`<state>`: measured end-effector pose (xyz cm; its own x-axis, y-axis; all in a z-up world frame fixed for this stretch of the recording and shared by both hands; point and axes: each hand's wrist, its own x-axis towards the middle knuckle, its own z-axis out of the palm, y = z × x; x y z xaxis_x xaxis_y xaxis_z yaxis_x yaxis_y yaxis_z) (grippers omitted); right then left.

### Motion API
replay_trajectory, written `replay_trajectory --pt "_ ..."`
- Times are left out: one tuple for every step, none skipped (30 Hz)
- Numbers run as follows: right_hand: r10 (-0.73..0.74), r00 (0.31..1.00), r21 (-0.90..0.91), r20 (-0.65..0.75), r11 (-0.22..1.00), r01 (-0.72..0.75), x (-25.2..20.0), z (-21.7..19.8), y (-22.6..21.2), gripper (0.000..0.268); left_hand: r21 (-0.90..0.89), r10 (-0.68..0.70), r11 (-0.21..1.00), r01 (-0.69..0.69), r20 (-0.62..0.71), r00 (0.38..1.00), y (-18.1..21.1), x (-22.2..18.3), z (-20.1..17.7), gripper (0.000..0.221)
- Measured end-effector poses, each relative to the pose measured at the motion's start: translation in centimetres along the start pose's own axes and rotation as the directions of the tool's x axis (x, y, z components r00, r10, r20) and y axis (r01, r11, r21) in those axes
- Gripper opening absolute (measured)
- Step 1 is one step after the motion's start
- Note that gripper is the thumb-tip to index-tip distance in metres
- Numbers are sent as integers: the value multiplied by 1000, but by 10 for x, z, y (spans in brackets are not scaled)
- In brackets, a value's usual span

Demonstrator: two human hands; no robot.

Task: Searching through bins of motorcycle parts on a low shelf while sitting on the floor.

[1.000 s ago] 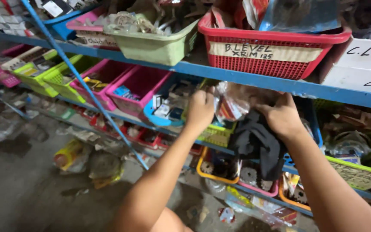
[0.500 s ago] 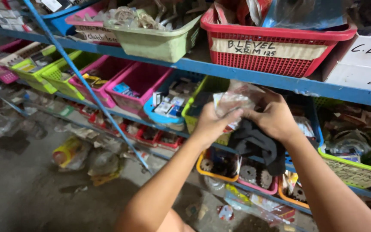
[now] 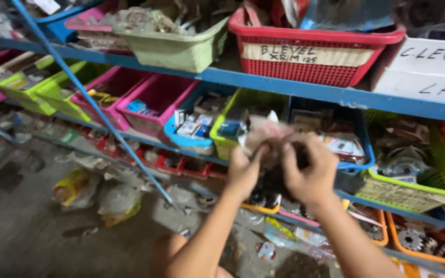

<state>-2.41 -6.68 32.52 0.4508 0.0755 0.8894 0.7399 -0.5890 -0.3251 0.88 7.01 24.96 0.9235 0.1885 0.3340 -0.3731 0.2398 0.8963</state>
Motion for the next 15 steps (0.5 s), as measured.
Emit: replay_trajectory --pt "4 1000 -8 -2 1000 -4 -7 3 0 7 -3 -5 1000 5 8 1000 0 -13 7 22" --pt "6 1000 17 -31 1000 -5 -14 8 0 6 -14 17 1000 -17 8 1000 0 -27 11 23" --pt "8 998 42 -60 999 -5 -22 13 -1 5 -24 39 999 -39 8 999 0 -40 15 24" --pt "12 998 39 -62 999 -9 -31 15 4 5 -24 36 999 -36 14 999 9 -47 16 24" --pt "100 991 67 -87 993 -95 -39 17 8 5 -53 60 997 -58 50 997 18 -54 16 19" --pt "186 977 100 -106 979 -176 -48 20 12 6 -84 87 993 -80 81 993 27 -61 16 16" --pt "188 976 99 -106 979 -178 -51 18 14 6 -84 85 993 -78 82 993 17 -61 15 16" --pt "200 975 100 -97 976 -191 -54 16 15 8 -52 80 996 -77 70 994 7 -60 14 17" --pt "213 973 101 -87 974 -204 -57 15 16 10 -20 76 997 -75 58 995 -3 -60 13 18" --pt "210 974 104 -85 974 -201 -54 6 14 10 -19 78 997 -77 55 995 0 -58 15 18" --pt "198 980 22 -20 980 -198 -50 -2 12 10 6 85 996 -85 74 994 2 -55 17 17" --pt "193 980 -64 44 980 -190 -47 -13 10 11 28 88 995 -92 99 991 4 -54 20 16" --pt "193 980 -65 42 980 -190 -43 -25 14 11 27 89 995 -92 100 991 14 -50 23 16" --pt "213 976 -151 52 967 -203 -39 -38 17 11 21 73 997 -77 143 987 23 -47 27 18" --pt "235 970 -237 60 948 -215 -35 -51 20 13 14 58 998 -62 186 981 32 -44 30 21"
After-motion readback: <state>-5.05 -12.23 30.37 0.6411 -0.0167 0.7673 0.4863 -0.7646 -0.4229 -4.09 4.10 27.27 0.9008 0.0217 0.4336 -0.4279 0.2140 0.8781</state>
